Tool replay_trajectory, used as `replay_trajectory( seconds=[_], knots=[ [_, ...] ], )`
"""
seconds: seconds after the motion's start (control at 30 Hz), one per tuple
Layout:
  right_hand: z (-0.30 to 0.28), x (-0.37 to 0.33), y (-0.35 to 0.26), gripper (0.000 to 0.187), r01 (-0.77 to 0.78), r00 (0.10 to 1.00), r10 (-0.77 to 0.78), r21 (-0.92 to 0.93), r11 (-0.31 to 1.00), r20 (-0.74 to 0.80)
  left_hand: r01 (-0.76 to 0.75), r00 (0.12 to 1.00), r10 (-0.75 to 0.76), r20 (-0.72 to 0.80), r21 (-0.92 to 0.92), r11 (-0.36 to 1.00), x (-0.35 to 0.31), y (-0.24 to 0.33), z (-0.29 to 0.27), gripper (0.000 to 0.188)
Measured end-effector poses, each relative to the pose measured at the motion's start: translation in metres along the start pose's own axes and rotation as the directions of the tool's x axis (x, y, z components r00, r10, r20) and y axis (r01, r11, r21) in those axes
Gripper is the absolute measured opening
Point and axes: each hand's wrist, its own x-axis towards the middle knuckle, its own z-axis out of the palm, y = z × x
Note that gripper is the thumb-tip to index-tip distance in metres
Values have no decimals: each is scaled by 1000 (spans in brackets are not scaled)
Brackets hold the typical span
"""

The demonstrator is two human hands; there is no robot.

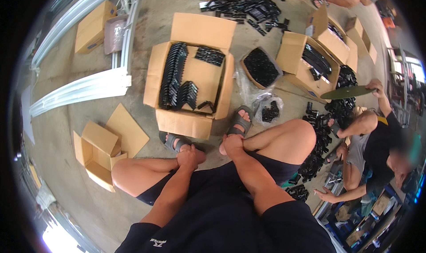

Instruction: The person sits on the floor and assembles small black plastic components by hand. They pick up individual parts from a cardboard box, connect them together, and place the assembled units back into the box. The process is repetitive and involves handling multiple identical items.

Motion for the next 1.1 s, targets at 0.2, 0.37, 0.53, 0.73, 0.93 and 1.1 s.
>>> replay_trajectory(
  seconds=[0.2, 0.37, 0.53, 0.73, 0.93, 1.1],
  knots=[
    [17, 13, -2, 61, 50, 998, -50, 5, 999, -39, 13, 997, -13, -74, 1, 1000, -11, -1, -17, 96],
    [11, 13, -3, 49, -6, 998, 6, 2, 1000, -64, 69, 970, -115, -215, -210, 975, -6, 9, -12, 76],
    [10, -1, 0, 50, -37, 986, 33, -23, 999, -163, -45, 984, 62, -167, 105, 993, -35, 12, -38, 55],
    [1, -18, 5, 37, -93, 984, 108, 108, 990, -139, -62, 951, 126, -282, 224, 973, -20, 13, -43, 34],
    [-64, -47, 27, 36, 45, 900, 93, 302, 952, -426, -561, 825, 535, -181, -374, 739, -175, 75, -74, 51],
    [-136, -114, 48, 42, 193, 710, 30, 236, 952, -704, -690, 707, 607, -363, -169, 704, -145, 69, -14, 41]
  ],
)
